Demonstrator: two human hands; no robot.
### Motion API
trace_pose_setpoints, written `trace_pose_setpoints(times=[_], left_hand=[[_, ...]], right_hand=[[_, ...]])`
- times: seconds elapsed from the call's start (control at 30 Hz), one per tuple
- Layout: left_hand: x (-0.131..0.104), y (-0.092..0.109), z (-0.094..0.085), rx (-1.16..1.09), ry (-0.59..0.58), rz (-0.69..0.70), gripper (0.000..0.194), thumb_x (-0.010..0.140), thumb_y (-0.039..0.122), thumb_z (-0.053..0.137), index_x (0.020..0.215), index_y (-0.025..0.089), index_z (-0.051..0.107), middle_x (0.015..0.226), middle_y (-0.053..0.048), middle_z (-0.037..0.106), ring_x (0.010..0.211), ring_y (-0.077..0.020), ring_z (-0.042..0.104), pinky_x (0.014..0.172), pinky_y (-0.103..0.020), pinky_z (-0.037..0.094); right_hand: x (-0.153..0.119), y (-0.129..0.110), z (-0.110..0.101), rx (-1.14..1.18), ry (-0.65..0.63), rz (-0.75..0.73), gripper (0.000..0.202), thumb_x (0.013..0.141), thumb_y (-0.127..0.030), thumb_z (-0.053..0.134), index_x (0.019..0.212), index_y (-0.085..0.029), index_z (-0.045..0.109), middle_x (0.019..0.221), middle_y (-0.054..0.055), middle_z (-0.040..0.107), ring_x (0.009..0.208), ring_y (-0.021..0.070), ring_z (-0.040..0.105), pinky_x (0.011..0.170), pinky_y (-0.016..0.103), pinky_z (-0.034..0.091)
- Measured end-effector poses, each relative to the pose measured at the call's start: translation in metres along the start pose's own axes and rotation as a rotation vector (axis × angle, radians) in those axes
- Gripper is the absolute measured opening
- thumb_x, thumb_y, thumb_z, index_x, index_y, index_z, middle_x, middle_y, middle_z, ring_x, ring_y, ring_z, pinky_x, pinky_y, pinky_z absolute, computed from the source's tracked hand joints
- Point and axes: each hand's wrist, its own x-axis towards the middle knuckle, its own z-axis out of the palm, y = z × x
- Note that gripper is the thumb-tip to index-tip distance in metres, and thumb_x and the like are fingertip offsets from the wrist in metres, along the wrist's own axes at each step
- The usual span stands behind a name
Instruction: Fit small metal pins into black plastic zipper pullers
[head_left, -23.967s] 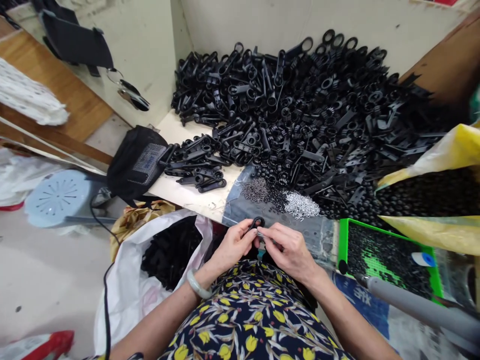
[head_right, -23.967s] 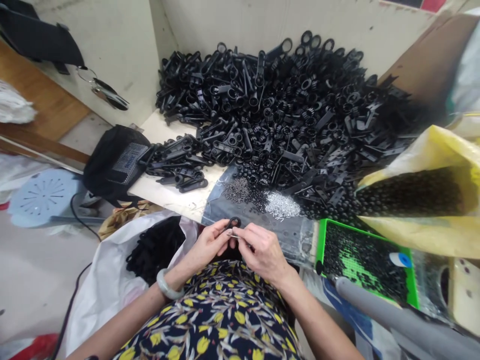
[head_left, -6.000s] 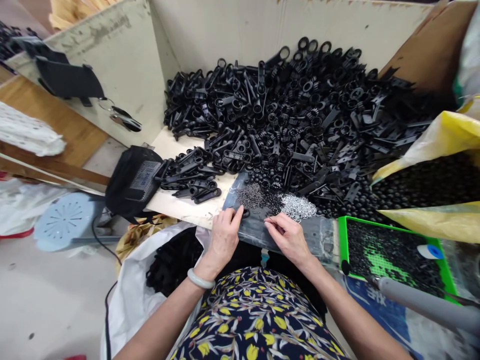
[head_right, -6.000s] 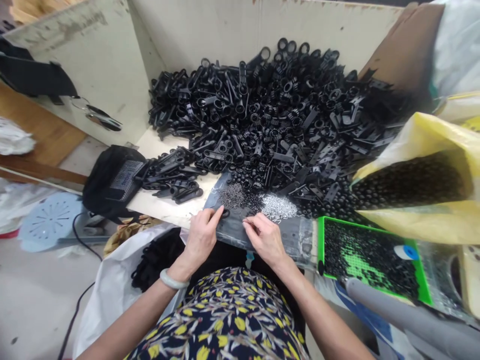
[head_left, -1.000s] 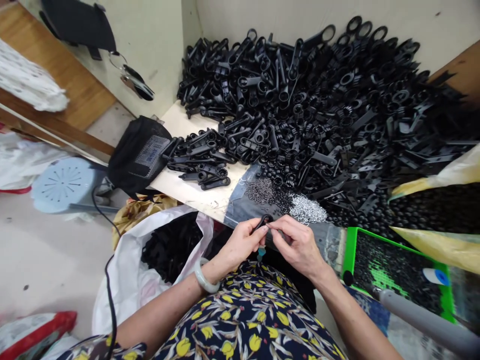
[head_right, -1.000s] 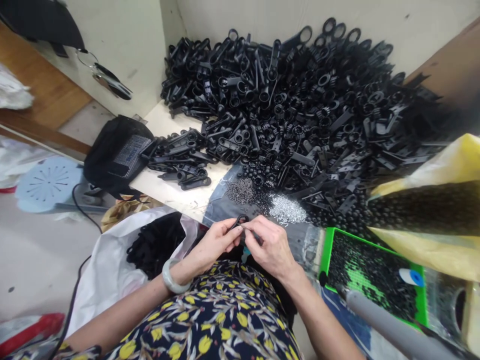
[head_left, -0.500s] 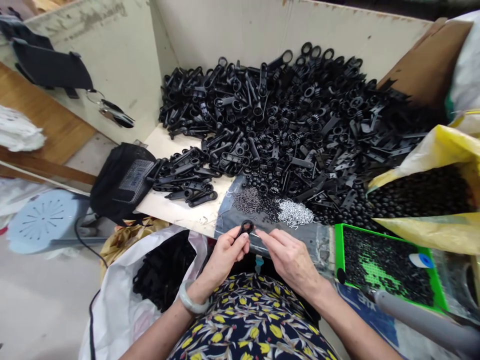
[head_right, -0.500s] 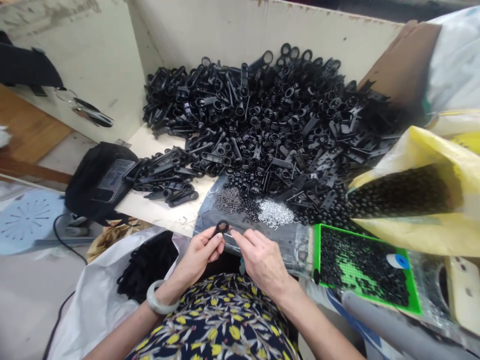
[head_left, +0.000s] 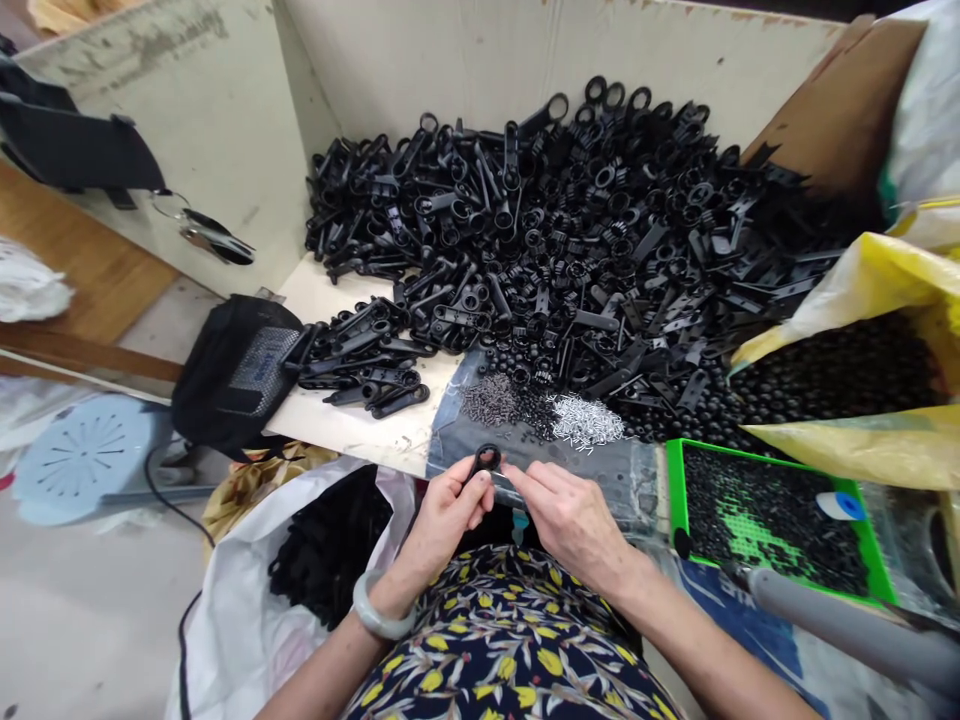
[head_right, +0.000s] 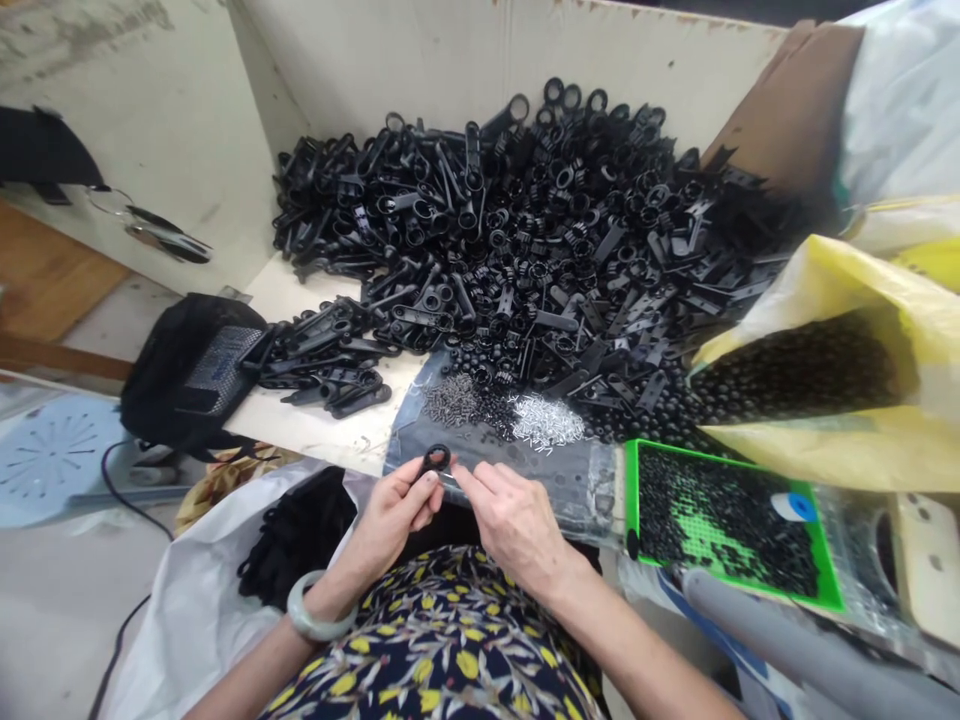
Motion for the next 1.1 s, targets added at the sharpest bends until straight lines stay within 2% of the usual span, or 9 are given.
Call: trace_pose_setpoints(times=[0.13,0.37,0.53,0.73,1.1], left_hand=[[0.0,0.002,0.002,-0.011,0.008,0.021,0.047,0.091,0.053,0.069,0.12,0.016,0.068,0.066,0.004,0.055,0.049,-0.0053,0.036,0.046,-0.02,0.024],[0.0,0.01,0.008,-0.2,-0.022,-0.058,0.043,0.089,0.049,0.073,0.115,0.014,0.068,0.065,0.006,0.051,0.047,-0.003,0.028,0.046,-0.02,0.019],[0.0,0.003,0.003,-0.13,-0.027,-0.025,0.046,0.091,0.05,0.071,0.12,0.015,0.068,0.066,0.004,0.053,0.048,-0.0037,0.032,0.045,-0.02,0.019],[-0.001,-0.006,-0.001,-0.062,-0.056,0.052,0.042,0.098,0.046,0.063,0.127,0.016,0.065,0.069,0.004,0.054,0.049,-0.0038,0.035,0.046,-0.019,0.022],[-0.002,-0.012,0.0,-0.064,-0.045,0.072,0.037,0.1,0.043,0.061,0.126,0.016,0.064,0.069,0.005,0.051,0.051,-0.0042,0.033,0.047,-0.019,0.023]], right_hand=[[0.0,-0.005,0.002,-0.019,0.013,0.018,0.037,0.099,-0.007,0.048,0.133,-0.016,0.062,0.089,0.005,0.067,0.078,0.0194,0.063,0.065,0.029,0.052],[-0.002,-0.002,-0.003,0.017,0.015,0.032,0.036,0.103,-0.01,0.042,0.133,-0.017,0.062,0.091,0.005,0.066,0.082,0.0194,0.063,0.071,0.03,0.052],[-0.001,-0.001,-0.006,0.023,0.046,0.037,0.036,0.105,-0.011,0.042,0.134,-0.017,0.06,0.092,0.006,0.067,0.083,0.0189,0.062,0.073,0.029,0.051],[0.003,-0.007,-0.006,0.016,0.02,0.062,0.033,0.106,-0.012,0.042,0.131,-0.018,0.061,0.094,0.004,0.066,0.083,0.018,0.061,0.072,0.029,0.048],[0.002,-0.01,-0.003,-0.049,0.01,0.064,0.027,0.103,-0.011,0.046,0.123,-0.019,0.063,0.09,0.003,0.066,0.082,0.0183,0.062,0.067,0.029,0.045]])
